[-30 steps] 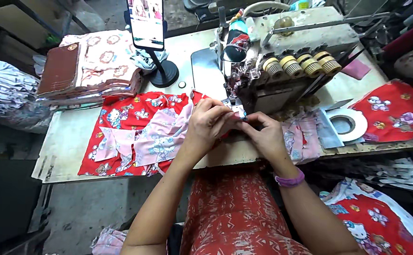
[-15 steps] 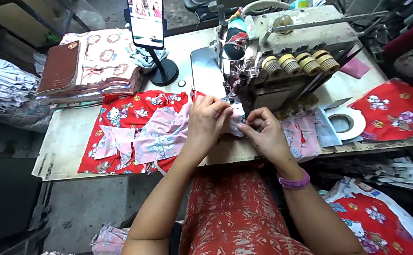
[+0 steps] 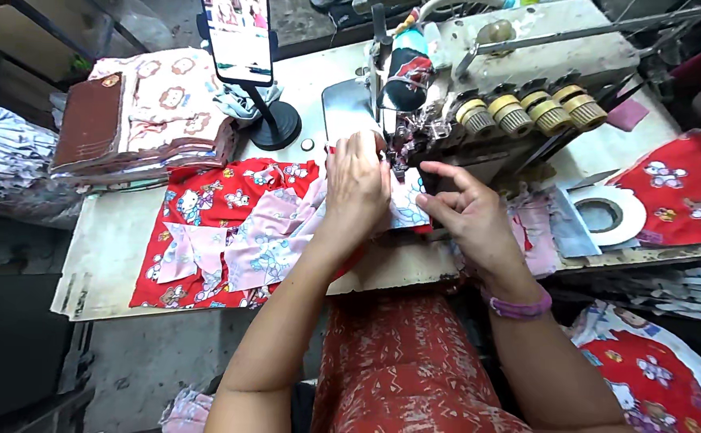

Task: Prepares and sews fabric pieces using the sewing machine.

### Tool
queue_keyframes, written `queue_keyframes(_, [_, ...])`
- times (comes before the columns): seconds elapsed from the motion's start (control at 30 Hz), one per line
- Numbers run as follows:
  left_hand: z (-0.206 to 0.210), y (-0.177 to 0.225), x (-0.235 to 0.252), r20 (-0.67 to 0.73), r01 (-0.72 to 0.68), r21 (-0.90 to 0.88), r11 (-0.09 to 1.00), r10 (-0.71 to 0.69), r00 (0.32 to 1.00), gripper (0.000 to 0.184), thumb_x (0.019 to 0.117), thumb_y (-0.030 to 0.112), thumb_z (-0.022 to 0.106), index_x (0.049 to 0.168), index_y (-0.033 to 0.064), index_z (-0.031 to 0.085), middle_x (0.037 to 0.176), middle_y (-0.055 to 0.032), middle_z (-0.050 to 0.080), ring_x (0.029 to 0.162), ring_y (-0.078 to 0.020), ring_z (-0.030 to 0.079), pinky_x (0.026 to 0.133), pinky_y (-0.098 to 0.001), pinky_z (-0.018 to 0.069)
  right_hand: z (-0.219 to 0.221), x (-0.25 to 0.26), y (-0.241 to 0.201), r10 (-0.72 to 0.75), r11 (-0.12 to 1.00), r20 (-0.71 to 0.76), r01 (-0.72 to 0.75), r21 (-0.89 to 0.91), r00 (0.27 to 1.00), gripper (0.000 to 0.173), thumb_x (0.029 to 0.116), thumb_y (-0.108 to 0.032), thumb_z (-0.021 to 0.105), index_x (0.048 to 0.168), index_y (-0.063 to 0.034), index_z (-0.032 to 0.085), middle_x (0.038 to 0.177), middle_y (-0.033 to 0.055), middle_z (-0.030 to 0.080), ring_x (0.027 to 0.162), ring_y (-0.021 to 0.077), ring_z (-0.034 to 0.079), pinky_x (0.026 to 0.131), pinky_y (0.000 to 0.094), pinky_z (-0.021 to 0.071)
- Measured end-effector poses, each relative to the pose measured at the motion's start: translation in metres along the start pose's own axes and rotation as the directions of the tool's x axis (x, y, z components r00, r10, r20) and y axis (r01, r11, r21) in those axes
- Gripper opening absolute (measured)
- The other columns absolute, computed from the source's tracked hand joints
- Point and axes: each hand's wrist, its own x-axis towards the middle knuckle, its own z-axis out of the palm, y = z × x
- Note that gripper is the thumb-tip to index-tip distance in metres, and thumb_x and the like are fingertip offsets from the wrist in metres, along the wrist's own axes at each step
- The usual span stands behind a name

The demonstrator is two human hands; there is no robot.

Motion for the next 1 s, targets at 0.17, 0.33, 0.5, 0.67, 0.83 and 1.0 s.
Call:
queue_keyframes(0.17, [0.003,-0.003,-0.006,-0.161,-0.062,-0.057,0.996,0.052,0.986,0.019,0.0918,0.009,0.069,0.103,-0.0055,0.065,0.1,-0.0212,0.067,0.1,-0.0385,0.063,0.087,-0.0524,0.0485,-0.001,-0.016,0.007,0.034,0.996,0.045,-0.037,0.075,0.998,0.054,0.091,-0.006,0.074,0.141,-0.0118,0.054,0.081,-0.0012,0.072,0.065,0.0022,0.065,0.062,0.0172,0.0542])
queue_keyframes(0.33, [0.006,-0.003,-0.067,-0.257,-0.387,-0.003,0.922,0.373,0.892,0.01,0.0957,0.013,0.069,0.1,0.0074,0.077,0.105,-0.0135,0.069,0.106,-0.0306,0.061,0.095,-0.0458,0.0442,-0.011,-0.028,0.009,0.004,0.99,0.094,-0.018,0.141,0.996,0.053,0.092,-0.002,0.071,0.142,-0.0107,0.053,0.09,-0.0007,0.075,0.075,0.0024,0.07,0.07,0.0179,0.0569])
queue_keyframes(0.5, [0.019,-0.002,-0.065,-0.2,-0.401,0.036,0.916,0.399,0.895,0.011,0.0958,0.011,0.067,0.1,0.0116,0.078,0.097,-0.0089,0.068,0.099,-0.0251,0.06,0.089,-0.0425,0.0407,-0.02,-0.023,0.007,-0.014,0.989,0.168,-0.012,0.148,0.986,0.055,0.0965,-0.002,0.065,0.147,-0.0137,0.048,0.094,-0.0007,0.075,0.079,0.0026,0.069,0.072,0.0176,0.0553])
queue_keyframes(0.67, [0.008,0.009,-0.063,-0.24,-0.394,-0.083,0.915,0.366,0.899,0.01,0.096,0.011,0.066,0.096,0.0083,0.076,0.096,-0.0087,0.068,0.099,-0.0229,0.059,0.09,-0.041,0.0394,-0.023,-0.02,0.008,0.024,0.988,0.156,-0.048,0.147,0.987,0.059,0.0932,0.001,0.067,0.147,-0.0118,0.049,0.091,0.0018,0.076,0.076,0.0051,0.071,0.07,0.0201,0.0573])
queue_keyframes(0.83, [0.018,0.006,-0.064,-0.18,-0.446,-0.004,0.895,0.438,0.881,0.01,0.0955,0.012,0.067,0.094,0.0112,0.077,0.095,-0.0077,0.069,0.098,-0.0231,0.061,0.09,-0.0429,0.0393,-0.019,-0.024,0.003,0.032,0.987,0.136,-0.053,0.151,0.99,0.051,0.0994,-0.003,0.061,0.148,-0.0104,0.047,0.085,0.0017,0.073,0.072,0.0052,0.069,0.069,0.0209,0.0579])
queue_keyframes(1.0, [0.011,-0.001,-0.064,-0.163,-0.509,0.031,0.86,0.507,0.846,0.018,0.093,0.025,0.073,0.105,0.0109,0.071,0.117,-0.0128,0.066,0.118,-0.0282,0.058,0.105,-0.0451,0.0371,-0.016,-0.032,-0.018,-0.057,0.997,0.036,0.056,0.045,0.998,0.056,0.0924,-0.005,0.071,0.144,-0.0103,0.051,0.083,-0.0032,0.074,0.068,0.0005,0.068,0.065,0.0165,0.0562])
